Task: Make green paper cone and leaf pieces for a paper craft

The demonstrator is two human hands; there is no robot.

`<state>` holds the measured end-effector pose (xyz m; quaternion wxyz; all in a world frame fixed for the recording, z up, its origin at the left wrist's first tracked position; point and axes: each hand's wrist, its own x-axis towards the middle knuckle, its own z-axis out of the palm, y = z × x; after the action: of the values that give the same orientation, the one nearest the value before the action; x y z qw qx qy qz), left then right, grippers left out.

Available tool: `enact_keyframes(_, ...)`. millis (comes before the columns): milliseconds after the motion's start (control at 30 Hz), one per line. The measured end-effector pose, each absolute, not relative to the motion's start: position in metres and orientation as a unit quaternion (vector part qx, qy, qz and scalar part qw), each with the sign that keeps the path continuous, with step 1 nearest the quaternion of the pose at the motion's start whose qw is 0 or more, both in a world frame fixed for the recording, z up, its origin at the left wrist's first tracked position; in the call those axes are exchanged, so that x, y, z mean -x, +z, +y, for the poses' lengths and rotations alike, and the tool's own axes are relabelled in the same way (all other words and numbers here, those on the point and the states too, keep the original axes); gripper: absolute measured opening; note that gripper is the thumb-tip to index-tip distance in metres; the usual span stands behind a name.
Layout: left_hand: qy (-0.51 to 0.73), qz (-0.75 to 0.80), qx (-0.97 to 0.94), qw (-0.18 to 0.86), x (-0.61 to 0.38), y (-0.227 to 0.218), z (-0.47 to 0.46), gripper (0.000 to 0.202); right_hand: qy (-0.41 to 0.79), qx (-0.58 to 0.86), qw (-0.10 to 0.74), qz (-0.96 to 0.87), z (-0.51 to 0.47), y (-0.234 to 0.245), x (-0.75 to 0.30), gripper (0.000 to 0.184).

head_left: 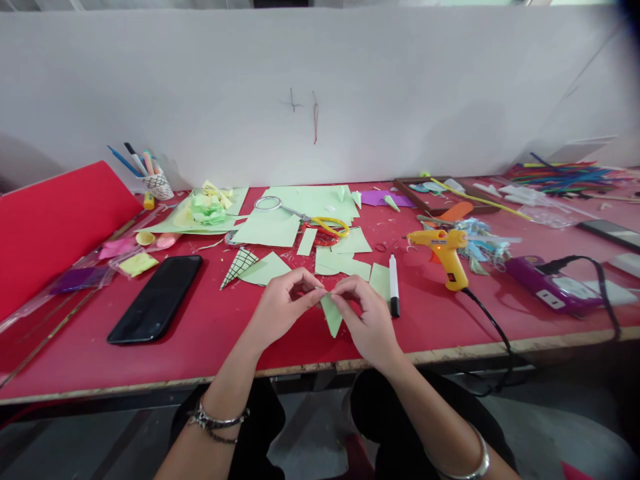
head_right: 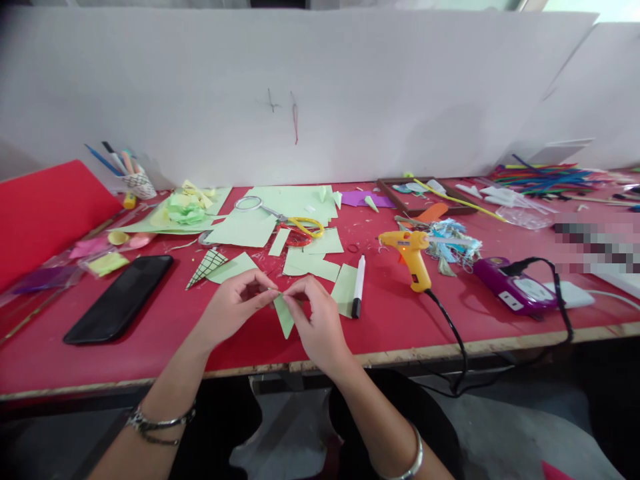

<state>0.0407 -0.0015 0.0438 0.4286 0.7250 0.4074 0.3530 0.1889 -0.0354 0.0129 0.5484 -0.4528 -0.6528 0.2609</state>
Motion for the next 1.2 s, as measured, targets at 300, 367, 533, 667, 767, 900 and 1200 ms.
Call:
enact_keyframes(300, 0.383, 0.399, -0.698, 0.454, -0.0353, 0.0419, 0.0021, 0.015, 0.246, 0.517, 0.561, -0.598, -0.0342, 0.0105, -0.192, 0.009)
enact_keyframes(367, 0.385, 0.395, -0.694, 0.464, -0.0355, 0.0419, 0.0024, 0.014, 0.239, 0.522, 0.558, -0.599, -0.034, 0.0108, -0.1922, 0.014)
enact_keyframes(533, 0.393, 0.388, -0.69, 0.468, -0.0376, 0.041, 0.0017, 0.017, 0.284, 0.493, 0.526, -0.632, -0.0342, 0.0142, -0.1901, 0.014)
enact_keyframes(667, 0.388, 0.395, -0.702, 0.448, -0.0382, 0.0411, 0.0008, 0.023, 0.288, 0.493, 0.484, -0.663, -0.035, 0.0162, -0.1891, 0.014)
enact_keyframes(767, 0.373, 0.397, -0.723, 0.424, -0.0379, 0.0425, 0.0002, 0.031, 0.282, 0.497, 0.48, -0.666, -0.0358, 0.0164, -0.1897, 0.016)
enact_keyframes(900, 0.349, 0.391, -0.763, 0.378, -0.0375, 0.0459, -0.0006, 0.02, 0.278, 0.496, 0.481, -0.667, -0.0363, 0.0166, -0.1906, 0.015)
enact_keyframes(1200, 0.38, 0.406, -0.736, 0.387, -0.0367, 0.0443, 0.0, 0.018, 0.263, 0.505, 0.498, -0.654, -0.0366, 0.0171, -0.1902, 0.019)
